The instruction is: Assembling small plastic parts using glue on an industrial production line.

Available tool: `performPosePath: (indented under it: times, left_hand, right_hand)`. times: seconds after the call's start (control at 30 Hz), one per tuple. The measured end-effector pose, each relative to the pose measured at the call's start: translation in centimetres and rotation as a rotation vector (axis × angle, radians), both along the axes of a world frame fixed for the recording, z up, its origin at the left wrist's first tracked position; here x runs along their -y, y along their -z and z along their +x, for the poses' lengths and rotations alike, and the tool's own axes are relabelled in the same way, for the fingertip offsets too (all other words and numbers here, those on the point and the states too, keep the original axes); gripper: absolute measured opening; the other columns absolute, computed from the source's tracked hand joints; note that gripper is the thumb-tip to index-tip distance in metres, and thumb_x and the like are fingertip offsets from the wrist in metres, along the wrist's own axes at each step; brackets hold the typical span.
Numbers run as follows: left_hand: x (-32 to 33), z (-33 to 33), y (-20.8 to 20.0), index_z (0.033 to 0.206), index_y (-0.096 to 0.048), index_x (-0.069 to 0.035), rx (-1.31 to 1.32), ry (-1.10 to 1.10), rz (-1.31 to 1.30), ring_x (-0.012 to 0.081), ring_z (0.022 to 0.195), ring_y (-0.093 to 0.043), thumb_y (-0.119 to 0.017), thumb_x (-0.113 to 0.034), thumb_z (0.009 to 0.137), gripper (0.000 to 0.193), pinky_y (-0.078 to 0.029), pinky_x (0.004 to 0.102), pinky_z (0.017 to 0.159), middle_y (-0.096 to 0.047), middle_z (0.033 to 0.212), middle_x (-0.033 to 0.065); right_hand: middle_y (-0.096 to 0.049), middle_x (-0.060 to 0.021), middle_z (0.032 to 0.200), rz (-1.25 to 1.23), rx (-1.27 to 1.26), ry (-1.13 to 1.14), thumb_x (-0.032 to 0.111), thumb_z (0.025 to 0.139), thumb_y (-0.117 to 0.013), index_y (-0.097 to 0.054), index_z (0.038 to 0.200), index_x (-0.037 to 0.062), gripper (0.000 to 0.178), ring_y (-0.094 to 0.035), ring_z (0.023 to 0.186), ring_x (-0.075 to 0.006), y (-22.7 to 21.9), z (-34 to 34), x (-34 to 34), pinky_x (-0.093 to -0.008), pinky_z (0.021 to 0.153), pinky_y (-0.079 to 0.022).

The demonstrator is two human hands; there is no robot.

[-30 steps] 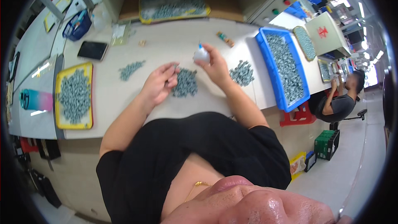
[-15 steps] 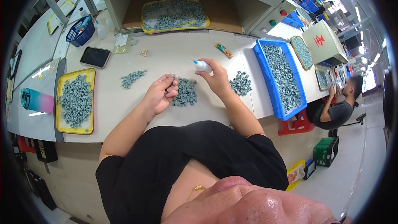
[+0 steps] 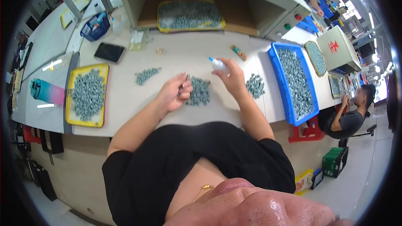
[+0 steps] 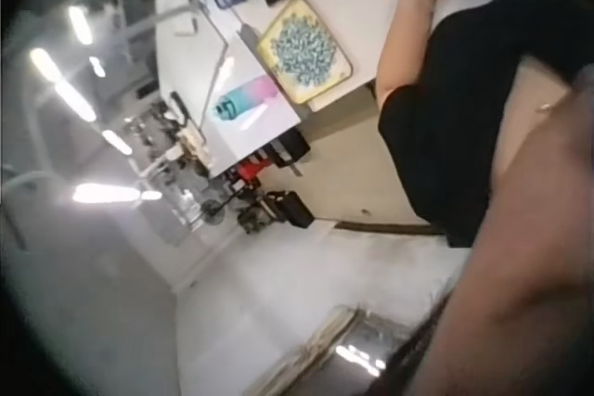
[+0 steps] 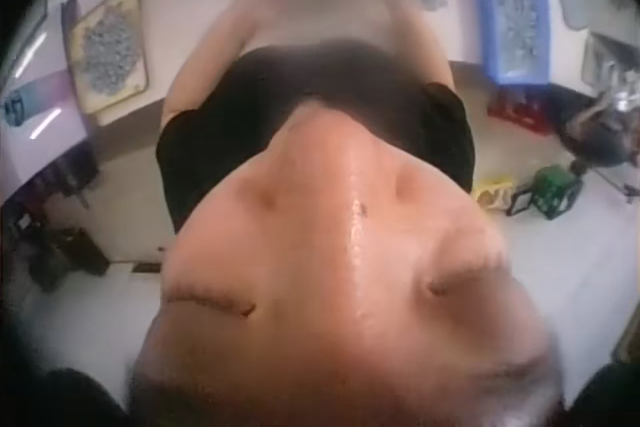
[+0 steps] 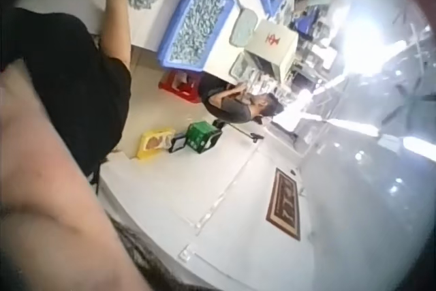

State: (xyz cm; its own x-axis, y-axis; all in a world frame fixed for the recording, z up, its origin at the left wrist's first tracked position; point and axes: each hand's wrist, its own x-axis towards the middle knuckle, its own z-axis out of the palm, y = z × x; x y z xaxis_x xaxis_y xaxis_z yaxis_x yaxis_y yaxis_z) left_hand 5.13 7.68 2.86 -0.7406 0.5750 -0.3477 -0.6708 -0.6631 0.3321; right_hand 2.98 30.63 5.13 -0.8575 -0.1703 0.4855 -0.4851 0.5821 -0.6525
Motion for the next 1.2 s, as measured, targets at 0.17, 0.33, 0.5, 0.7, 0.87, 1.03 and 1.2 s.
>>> performPosePath:
  times: [0.17, 0.33, 0.5, 0.7, 0.87, 1.03, 1.2]
  left_hand:
    - [0.0, -0.2, -0.1, 0.088, -0.043, -0.010, -0.049, -0.012, -0.022, 0.0073, 0.058, -0.032, -0.042, -0.016, 0.099, 0.012, -0.024, 0.0186, 0.044, -0.041, 0.074, 0.0004]
    - [0.4, -0.5, 0.0, 0.089, -0.043, -0.010, -0.060, -0.009, -0.010, 0.0072, 0.060, -0.032, -0.040, -0.014, 0.100, 0.012, -0.023, 0.0186, 0.045, -0.041, 0.074, 0.0001]
    - [0.2, -0.1, -0.3, 0.089, -0.044, -0.009, -0.047, 0.004, -0.053, 0.0066, 0.058, -0.031, -0.041, -0.017, 0.100, 0.014, -0.022, 0.0190, 0.044, -0.040, 0.071, -0.0008]
    - [-0.1, 0.0, -0.1, 0.087, -0.044, -0.008, -0.074, 0.006, -0.118, 0.0052, 0.055, -0.030, -0.043, -0.023, 0.099, 0.019, -0.020, 0.0192, 0.042, -0.039, 0.066, -0.0023]
    - [-0.2, -0.1, -0.1, 0.086, -0.044, -0.008, -0.096, 0.015, -0.172, 0.0049, 0.054, -0.030, -0.044, -0.024, 0.099, 0.021, -0.021, 0.0193, 0.043, -0.038, 0.066, -0.0026]
    - [-0.3, 0.0, -0.4, 0.085, -0.043, -0.009, -0.100, 0.014, -0.202, 0.0051, 0.054, -0.030, -0.045, -0.024, 0.099, 0.021, -0.021, 0.0194, 0.042, -0.038, 0.067, -0.0023]
    - [-0.3, 0.1, -0.2, 0.084, -0.043, -0.009, -0.117, 0.019, -0.208, 0.0051, 0.054, -0.030, -0.045, -0.023, 0.099, 0.021, -0.022, 0.0194, 0.042, -0.038, 0.068, -0.0022]
  right_hand:
    - [-0.062, -0.0116, 0.100, 0.044, -0.106, -0.002, 0.009, 0.068, -0.078, -0.064, 0.104, 0.0064, 0.039, -0.061, 0.089, -0.0306, -0.2, -0.2, -0.1, -0.0360, 0.075, -0.051]
    - [-0.063, -0.0073, 0.098, 0.103, -0.241, -0.021, 0.005, 0.065, -0.077, -0.065, 0.103, 0.0092, 0.040, -0.060, 0.085, -0.0258, 0.6, -0.7, -0.1, -0.0361, 0.072, -0.049]
    - [-0.063, -0.0008, 0.094, 0.231, -0.331, -0.022, 0.006, 0.062, -0.076, -0.066, 0.103, 0.0136, 0.043, -0.059, 0.087, -0.0204, 0.7, -0.2, -0.2, -0.0351, 0.076, -0.044]
    - [-0.062, 0.0019, 0.093, 0.363, -0.446, 0.011, 0.008, 0.063, -0.075, -0.066, 0.103, 0.0176, 0.042, -0.059, 0.088, -0.0181, -0.4, 0.4, 0.2, -0.0348, 0.079, -0.041]
    - [-0.061, 0.0036, 0.094, 0.432, -0.549, 0.039, 0.007, 0.065, -0.070, -0.068, 0.102, 0.0208, 0.040, -0.059, 0.090, -0.0157, -0.2, 0.2, 0.1, -0.0349, 0.081, -0.039]
    - [-0.060, 0.0050, 0.095, 0.470, -0.571, 0.048, 0.005, 0.065, -0.066, -0.068, 0.101, 0.0212, 0.039, -0.059, 0.091, -0.0141, -0.5, 0.4, 0.2, -0.0337, 0.081, -0.038]
    - [-0.060, 0.0057, 0.095, 0.489, -0.583, 0.047, 0.005, 0.066, -0.065, -0.068, 0.101, 0.0215, 0.039, -0.058, 0.092, -0.0138, -0.8, 0.6, 0.3, -0.0333, 0.081, -0.037]
